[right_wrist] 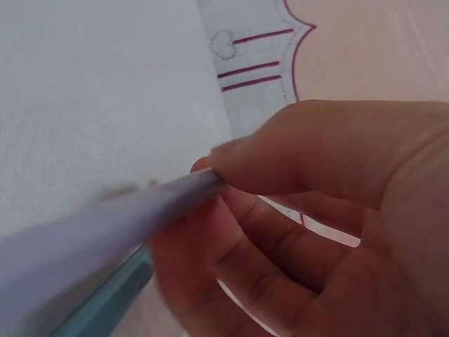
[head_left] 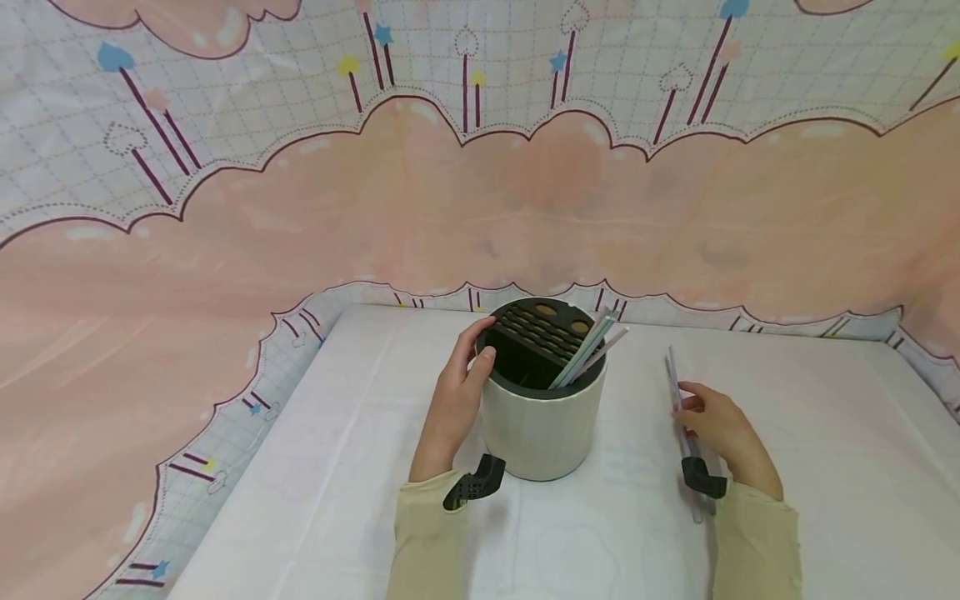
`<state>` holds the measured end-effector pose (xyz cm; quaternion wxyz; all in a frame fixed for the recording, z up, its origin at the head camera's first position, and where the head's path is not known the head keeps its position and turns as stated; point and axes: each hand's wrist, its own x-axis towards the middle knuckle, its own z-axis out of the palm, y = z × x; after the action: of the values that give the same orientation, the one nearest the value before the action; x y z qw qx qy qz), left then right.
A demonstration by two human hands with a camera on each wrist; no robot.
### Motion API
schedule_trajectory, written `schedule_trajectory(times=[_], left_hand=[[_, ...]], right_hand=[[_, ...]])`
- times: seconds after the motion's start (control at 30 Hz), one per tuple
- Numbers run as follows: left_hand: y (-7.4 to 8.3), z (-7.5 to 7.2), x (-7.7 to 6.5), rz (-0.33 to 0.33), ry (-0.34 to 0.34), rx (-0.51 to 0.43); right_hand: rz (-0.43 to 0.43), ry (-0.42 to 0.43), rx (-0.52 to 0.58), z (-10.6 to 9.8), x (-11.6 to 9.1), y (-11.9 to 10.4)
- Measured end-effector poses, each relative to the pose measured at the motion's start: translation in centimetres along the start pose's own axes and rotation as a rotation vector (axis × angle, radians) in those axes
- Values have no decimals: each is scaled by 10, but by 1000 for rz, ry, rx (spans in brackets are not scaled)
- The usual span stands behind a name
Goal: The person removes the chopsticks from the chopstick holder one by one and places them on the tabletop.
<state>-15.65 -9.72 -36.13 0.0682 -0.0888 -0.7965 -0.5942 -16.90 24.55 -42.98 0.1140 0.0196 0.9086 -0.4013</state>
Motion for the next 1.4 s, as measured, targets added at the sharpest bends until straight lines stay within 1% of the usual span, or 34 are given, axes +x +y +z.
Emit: schedule_trajectory(times=[0.13, 0.3, 0.5, 0.77, 0.97, 1.1, 1.2, 1.3, 1.4], left_hand=[[1, 0, -1, -7, -6, -2], [1, 0, -2, 8, -1, 9], [1, -2, -2, 5, -5, 13], [2, -2, -3, 2, -14, -2], [1, -1, -2, 2, -4, 10], [0, 0, -1, 1, 5, 14], [-1, 1, 0, 1, 5, 15], [-1, 2, 1, 6, 8, 15], [-2, 2, 2, 19, 8, 9]], right_hand=[[-1, -9, -11, 3, -1, 3], [-22, 4, -38, 6, -1, 4], [-3, 13, -43, 9, 1, 3], [1, 63, -59, 12, 4, 7], [21, 76, -65, 13, 6, 9], [31, 75, -32, 11, 7, 7], [23, 97, 16, 9, 8, 4], [-23, 140, 81, 6, 9, -2], [-86, 202, 130, 6, 11, -9]])
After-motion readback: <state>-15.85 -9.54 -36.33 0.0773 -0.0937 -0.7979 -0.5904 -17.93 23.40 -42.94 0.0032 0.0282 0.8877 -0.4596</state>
